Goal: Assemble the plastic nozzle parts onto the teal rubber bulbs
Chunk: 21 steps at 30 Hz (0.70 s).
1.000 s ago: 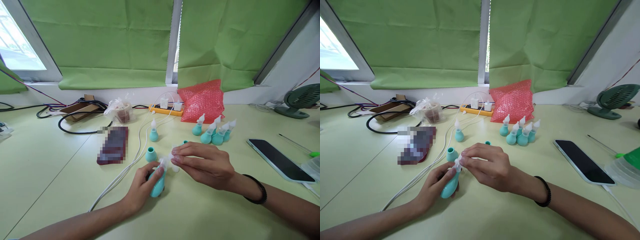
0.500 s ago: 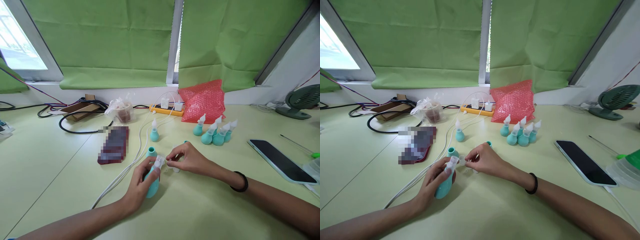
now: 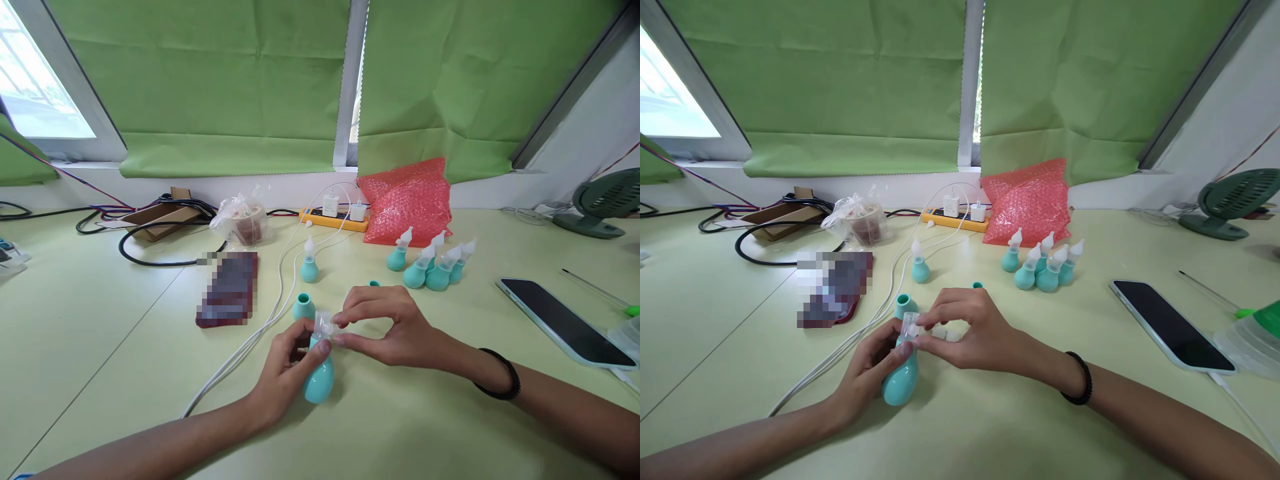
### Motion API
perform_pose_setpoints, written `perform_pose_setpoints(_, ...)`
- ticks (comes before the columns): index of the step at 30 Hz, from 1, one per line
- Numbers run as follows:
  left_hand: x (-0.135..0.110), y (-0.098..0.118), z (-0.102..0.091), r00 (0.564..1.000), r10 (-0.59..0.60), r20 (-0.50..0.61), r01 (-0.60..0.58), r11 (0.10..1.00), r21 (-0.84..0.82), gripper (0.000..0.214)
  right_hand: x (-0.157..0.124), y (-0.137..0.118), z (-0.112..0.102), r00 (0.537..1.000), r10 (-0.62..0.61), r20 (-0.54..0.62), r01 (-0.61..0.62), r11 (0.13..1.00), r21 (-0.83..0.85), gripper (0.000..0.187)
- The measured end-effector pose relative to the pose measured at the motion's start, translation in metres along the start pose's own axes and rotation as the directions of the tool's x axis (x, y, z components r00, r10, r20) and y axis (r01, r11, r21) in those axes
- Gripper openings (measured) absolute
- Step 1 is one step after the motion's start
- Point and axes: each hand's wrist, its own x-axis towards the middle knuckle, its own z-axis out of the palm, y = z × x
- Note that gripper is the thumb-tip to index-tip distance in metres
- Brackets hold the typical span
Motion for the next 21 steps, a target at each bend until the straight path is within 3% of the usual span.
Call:
perform_pose_setpoints(6, 0.0, -0.001, 0.0, 1.0, 0.02, -0.015, -0.02, 1.0, 0.001, 0.021, -0.001, 0.001, 0.004, 0.997, -0.073, 0.012, 0.072, 0.997, 0.02, 0.003)
perform_pose_setpoints(10, 0.0, -0.001, 0.0, 0.998, 0.041, -0.043, -0.04, 0.999, 0.028, 0.02, -0.001, 0.003, 0.004, 0.978, -0.205, 0.03, 0.208, 0.971, -0.118, 0.006)
perform_pose_setpoints(15, 0.001, -0.003, 0.001, 0.997, 0.058, -0.054, -0.055, 0.997, 0.057, 0.023, -0.003, 0.003, 0.0, 0.929, -0.332, 0.163, 0.368, 0.867, -0.336, 0.011)
perform_pose_setpoints(21, 0.001, -0.004, 0.002, 0.996, 0.071, -0.054, -0.064, 0.99, 0.126, 0.024, -0.003, 0.003, -0.007, 0.883, -0.367, 0.291, 0.46, 0.796, -0.393, 0.015)
